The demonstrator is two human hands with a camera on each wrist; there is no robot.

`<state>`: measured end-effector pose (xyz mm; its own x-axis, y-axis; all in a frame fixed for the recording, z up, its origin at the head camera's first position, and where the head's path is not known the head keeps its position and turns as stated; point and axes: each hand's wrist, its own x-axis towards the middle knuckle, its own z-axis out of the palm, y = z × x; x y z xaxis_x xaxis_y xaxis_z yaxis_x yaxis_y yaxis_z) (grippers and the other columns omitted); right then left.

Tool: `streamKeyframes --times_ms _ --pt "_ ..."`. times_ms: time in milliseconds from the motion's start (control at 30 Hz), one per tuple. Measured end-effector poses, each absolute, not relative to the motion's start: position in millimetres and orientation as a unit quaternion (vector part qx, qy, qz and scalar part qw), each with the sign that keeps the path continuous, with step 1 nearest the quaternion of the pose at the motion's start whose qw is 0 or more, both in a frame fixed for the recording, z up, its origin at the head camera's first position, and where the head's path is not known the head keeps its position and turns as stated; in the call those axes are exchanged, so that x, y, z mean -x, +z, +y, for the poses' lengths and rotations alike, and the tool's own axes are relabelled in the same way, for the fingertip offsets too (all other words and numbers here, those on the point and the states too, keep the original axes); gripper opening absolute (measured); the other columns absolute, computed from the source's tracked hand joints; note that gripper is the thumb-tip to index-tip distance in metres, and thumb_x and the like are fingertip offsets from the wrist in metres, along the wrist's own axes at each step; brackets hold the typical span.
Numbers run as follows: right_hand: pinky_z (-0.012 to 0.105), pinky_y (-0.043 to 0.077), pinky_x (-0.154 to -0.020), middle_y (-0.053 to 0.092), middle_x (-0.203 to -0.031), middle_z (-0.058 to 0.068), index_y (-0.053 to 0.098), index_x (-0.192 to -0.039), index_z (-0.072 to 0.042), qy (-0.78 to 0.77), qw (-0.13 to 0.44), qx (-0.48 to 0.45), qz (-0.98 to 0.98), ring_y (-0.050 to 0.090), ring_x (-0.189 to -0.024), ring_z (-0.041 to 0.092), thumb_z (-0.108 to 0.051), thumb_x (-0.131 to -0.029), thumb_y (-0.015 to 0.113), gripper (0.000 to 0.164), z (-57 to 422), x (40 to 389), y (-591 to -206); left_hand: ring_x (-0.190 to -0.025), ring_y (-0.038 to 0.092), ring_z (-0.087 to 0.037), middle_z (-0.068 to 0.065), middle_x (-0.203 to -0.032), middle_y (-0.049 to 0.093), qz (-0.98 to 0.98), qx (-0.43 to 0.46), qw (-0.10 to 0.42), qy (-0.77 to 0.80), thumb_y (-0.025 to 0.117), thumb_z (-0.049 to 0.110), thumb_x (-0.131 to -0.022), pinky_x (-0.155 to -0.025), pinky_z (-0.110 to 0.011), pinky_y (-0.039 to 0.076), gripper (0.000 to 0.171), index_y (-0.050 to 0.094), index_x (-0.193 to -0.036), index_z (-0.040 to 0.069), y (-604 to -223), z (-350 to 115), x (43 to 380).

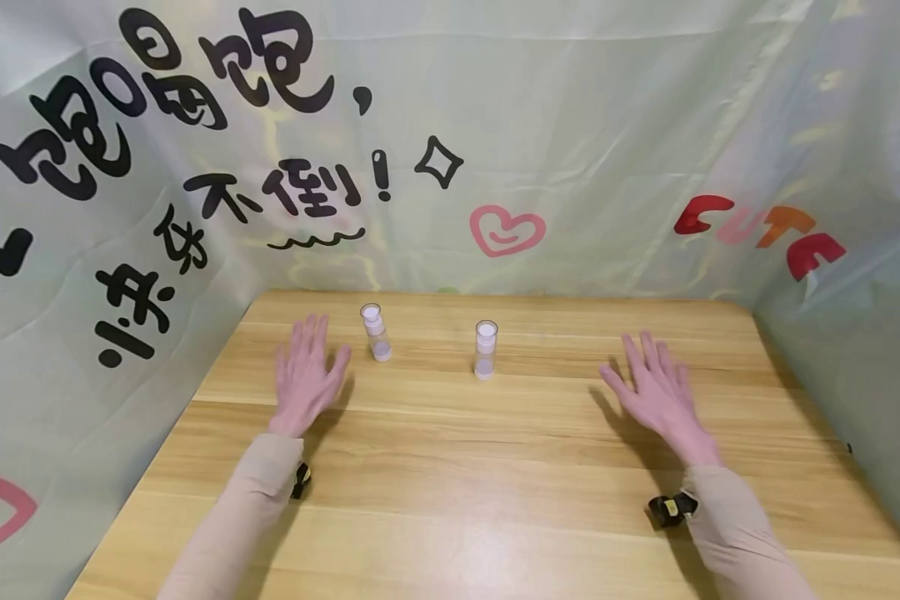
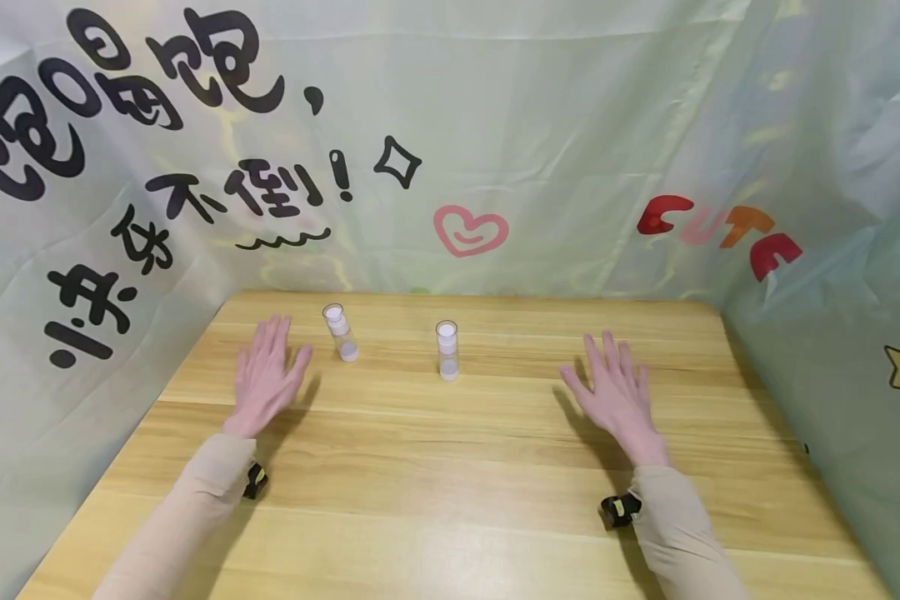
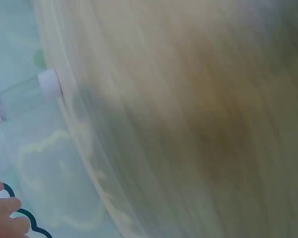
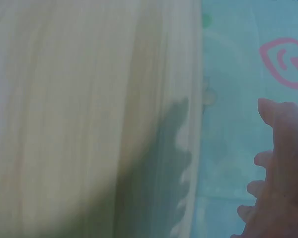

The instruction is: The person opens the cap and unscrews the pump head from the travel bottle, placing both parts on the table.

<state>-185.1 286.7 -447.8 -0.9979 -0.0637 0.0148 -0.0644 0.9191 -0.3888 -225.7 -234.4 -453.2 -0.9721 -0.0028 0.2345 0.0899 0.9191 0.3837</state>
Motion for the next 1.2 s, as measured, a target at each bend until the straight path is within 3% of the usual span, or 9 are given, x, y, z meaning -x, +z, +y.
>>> streamKeyframes --times_ms 333,567,900,1200 --pt "0.074 -0.001 -0.117 -0.006 -0.168 0.02 0.006 -0.162 -0.012 0.201 0.03 -0.062 -0.977 -0.002 -0.153 0.05 -0.061 -0.102 0.033 0.082 260.5 187.5 -439.6 -0.156 0.016 -0.039 -0.017 -0.166 0.023 -0.941 0.073 0.233 -0.235 0.04 0.044 -0.102 -0.125 -0.06 0.009 0.069 0.027 -0.157 0.006 -442.3 -201.1 226.1" --pt "0.072 0.003 -0.119 0.01 -0.167 0.024 0.021 -0.16 -0.01 0.22 0.074 -0.09 -0.968 0.01 -0.153 0.049 -0.057 -0.102 0.04 0.077 233.4 190.1 -433.1 -0.154 0.023 -0.039 -0.02 -0.161 0.034 -0.909 0.131 0.312 -0.243 0.052 0.03 -0.096 -0.125 -0.057 0.016 0.063 0.038 -0.149 0.0 -438.4 -172.8 227.0" --pt "0.062 0.017 -0.122 0.033 -0.16 0.023 0.036 -0.154 -0.009 0.254 0.141 -0.141 -0.946 0.031 -0.147 0.043 -0.046 -0.1 0.051 0.067 187.1 199.9 -424.8 -0.156 0.019 -0.034 -0.02 -0.161 0.032 -0.912 0.197 0.267 -0.242 0.041 0.04 -0.098 -0.127 -0.053 0.015 0.067 0.034 -0.152 0.001 -441.3 -132.2 221.0" --pt "0.061 0.026 -0.119 0.042 -0.154 0.019 0.041 -0.152 -0.01 0.276 0.145 -0.161 -0.936 0.039 -0.142 0.041 -0.045 -0.099 0.055 0.065 145.3 213.4 -414.6 -0.156 0.019 -0.031 -0.015 -0.164 0.029 -0.92 0.233 0.203 -0.241 0.047 0.04 -0.098 -0.127 -0.05 0.016 0.071 0.029 -0.155 0.003 -452.5 -106.2 217.9"
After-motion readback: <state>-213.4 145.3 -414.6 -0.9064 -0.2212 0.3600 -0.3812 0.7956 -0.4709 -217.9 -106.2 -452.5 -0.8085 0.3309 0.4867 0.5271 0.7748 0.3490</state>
